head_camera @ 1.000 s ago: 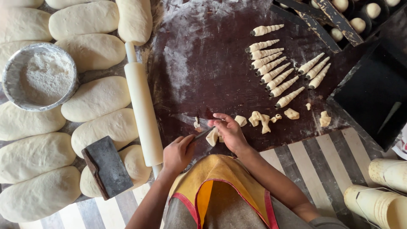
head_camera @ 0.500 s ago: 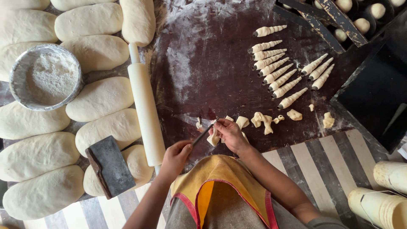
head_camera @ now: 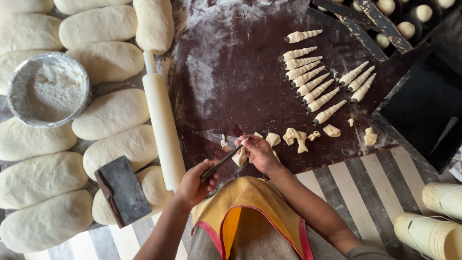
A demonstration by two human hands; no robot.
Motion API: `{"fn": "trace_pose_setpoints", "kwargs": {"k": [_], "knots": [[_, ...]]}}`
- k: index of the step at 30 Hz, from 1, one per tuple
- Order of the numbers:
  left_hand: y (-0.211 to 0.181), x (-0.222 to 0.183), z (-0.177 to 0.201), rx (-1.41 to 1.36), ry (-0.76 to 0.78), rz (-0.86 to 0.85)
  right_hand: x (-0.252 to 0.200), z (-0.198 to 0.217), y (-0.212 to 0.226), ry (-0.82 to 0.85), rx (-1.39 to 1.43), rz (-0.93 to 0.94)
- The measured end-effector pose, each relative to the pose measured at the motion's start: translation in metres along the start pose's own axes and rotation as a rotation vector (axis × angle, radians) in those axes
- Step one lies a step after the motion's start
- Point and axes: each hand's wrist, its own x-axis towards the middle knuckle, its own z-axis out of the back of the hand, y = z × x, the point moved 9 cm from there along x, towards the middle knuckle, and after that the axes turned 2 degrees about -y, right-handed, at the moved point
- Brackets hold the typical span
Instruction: Rolling strips of dough around conical metal molds to create cone-shaped pastries.
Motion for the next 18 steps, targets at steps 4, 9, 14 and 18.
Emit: {"fn": "trace_pose_setpoints", "kwargs": {"k": [4,9,14,18], "knots": [[0.0,0.015,0.021,0.063,-0.026,-0.168,0.001,-0.007,0.007,0.022,0.045,-0.035],[0.006,0.01,0.011,-0.014,-0.022,0.044,-0.001,-0.002,0.008,0.031,-0.027,0.007],[-0.012,0.012,0.012,-0.034,-0.002,-0.157,-0.001,-0.002,0.009,0.084,-0.243,0.081],[0.017,0.016,0.024,-0.066,0.023,0.033,-0.006,-0.005,0.012,0.064,-0.31,0.122]]}}
